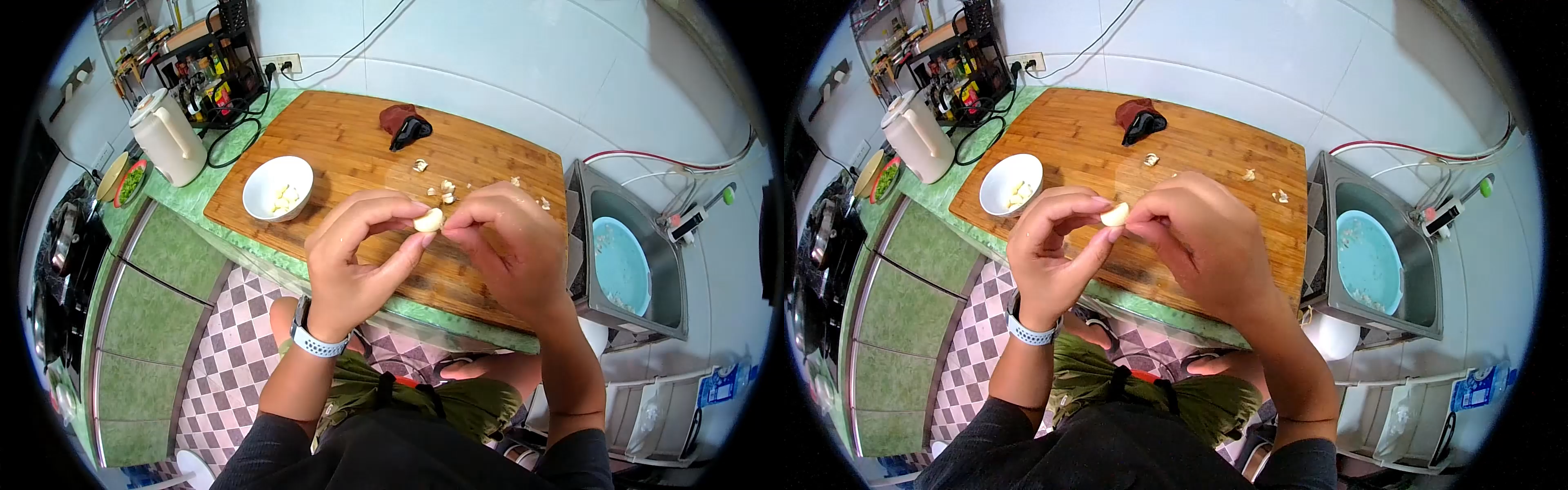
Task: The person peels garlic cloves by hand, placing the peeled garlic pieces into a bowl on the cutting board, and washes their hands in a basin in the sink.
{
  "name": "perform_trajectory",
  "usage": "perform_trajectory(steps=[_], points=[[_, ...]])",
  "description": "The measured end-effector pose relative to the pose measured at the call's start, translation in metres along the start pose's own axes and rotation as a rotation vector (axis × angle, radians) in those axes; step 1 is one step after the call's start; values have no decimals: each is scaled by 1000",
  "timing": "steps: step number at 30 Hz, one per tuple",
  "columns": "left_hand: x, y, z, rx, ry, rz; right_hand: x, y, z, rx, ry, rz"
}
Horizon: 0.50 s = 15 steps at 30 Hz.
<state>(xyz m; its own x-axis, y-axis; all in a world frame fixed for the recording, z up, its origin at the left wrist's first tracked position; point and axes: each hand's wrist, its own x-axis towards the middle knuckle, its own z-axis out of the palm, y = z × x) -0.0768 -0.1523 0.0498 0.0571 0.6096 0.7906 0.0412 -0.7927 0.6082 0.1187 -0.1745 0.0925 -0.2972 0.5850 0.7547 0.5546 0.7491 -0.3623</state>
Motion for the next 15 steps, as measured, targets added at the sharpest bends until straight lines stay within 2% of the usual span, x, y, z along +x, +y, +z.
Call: perform_trajectory(steps=[7, 8, 11, 13, 15], points=[[5, -18, -23, 115, 0, 7, -9, 14, -19, 23, 84, 144], [7, -22, -31, 130, -9, -16, -13, 17, -22, 160, 155, 193], [11, -38, -63, 135, -3, -173, -28, 34, -47, 208, 235, 314], [23, -61, -97, 341, -69, -106, -44, 50, -74, 78, 252, 399], [37, -81, -132, 558, -151, -160, -64, 72, -105, -118, 293, 392]])
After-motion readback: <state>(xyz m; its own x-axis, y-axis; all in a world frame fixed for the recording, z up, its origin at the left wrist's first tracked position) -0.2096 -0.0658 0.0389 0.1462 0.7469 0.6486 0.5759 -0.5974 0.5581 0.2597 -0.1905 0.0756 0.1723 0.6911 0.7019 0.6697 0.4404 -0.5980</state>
